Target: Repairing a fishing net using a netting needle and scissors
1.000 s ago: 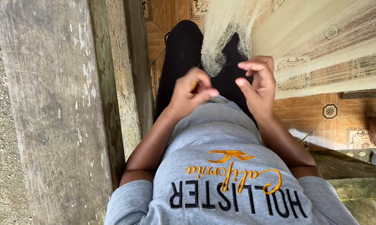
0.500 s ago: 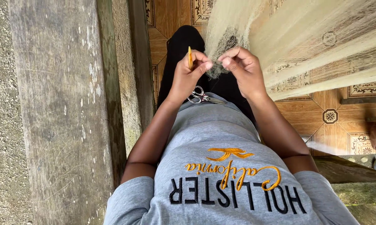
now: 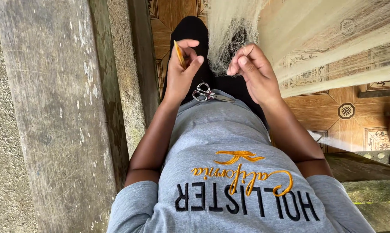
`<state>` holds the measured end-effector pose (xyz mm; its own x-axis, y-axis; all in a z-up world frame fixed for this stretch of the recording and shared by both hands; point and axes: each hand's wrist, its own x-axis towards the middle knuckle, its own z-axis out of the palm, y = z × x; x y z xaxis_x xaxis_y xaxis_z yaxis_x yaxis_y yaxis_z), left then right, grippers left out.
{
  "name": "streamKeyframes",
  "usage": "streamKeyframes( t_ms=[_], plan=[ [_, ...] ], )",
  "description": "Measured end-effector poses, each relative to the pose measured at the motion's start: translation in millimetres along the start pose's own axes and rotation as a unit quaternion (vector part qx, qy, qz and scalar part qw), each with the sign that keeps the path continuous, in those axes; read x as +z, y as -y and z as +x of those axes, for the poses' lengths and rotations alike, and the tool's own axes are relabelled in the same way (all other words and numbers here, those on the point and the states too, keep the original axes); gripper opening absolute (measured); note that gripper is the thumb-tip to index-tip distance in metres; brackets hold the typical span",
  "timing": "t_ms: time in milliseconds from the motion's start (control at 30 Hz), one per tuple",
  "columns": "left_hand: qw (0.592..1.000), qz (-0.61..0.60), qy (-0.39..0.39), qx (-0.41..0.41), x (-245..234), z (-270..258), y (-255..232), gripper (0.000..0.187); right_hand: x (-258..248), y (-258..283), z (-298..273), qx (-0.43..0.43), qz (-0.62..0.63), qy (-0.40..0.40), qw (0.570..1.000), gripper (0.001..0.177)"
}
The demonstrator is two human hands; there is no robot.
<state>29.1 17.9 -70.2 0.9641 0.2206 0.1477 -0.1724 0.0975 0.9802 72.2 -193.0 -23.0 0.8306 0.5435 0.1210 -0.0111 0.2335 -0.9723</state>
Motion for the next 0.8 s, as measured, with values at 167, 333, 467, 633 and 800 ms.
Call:
streamKeyframes(
  t_ms=[167, 333, 467, 633, 800],
  plan=[
    [0.998, -0.04, -0.037, 0.037, -2, -22, -3, 0.013, -6, -34, -2, -0.074, -0.003, -0.003, 0.997, 0.015],
    [0.997, 0.029, 0.018, 0.076, 4, -29, -17, 0.034, 2, -27, -3, -0.088, -0.038, 0.012, 0.995, 0.018],
    [0.993, 0.093, 0.014, 0.077, 9, -27, -28, 0.027, 7, -24, -3, -0.082, -0.062, 0.023, 0.994, 0.017],
    [0.989, 0.113, 0.018, 0.089, 1, -27, -40, 0.009, 14, -10, -4, -0.088, -0.062, 0.006, 0.994, 0.017],
    [0.987, 0.128, 0.019, 0.09, 1, -31, -58, 0.01, 25, 22, -7, -0.206, -0.251, -0.096, 0.941, 0.03]
  ],
)
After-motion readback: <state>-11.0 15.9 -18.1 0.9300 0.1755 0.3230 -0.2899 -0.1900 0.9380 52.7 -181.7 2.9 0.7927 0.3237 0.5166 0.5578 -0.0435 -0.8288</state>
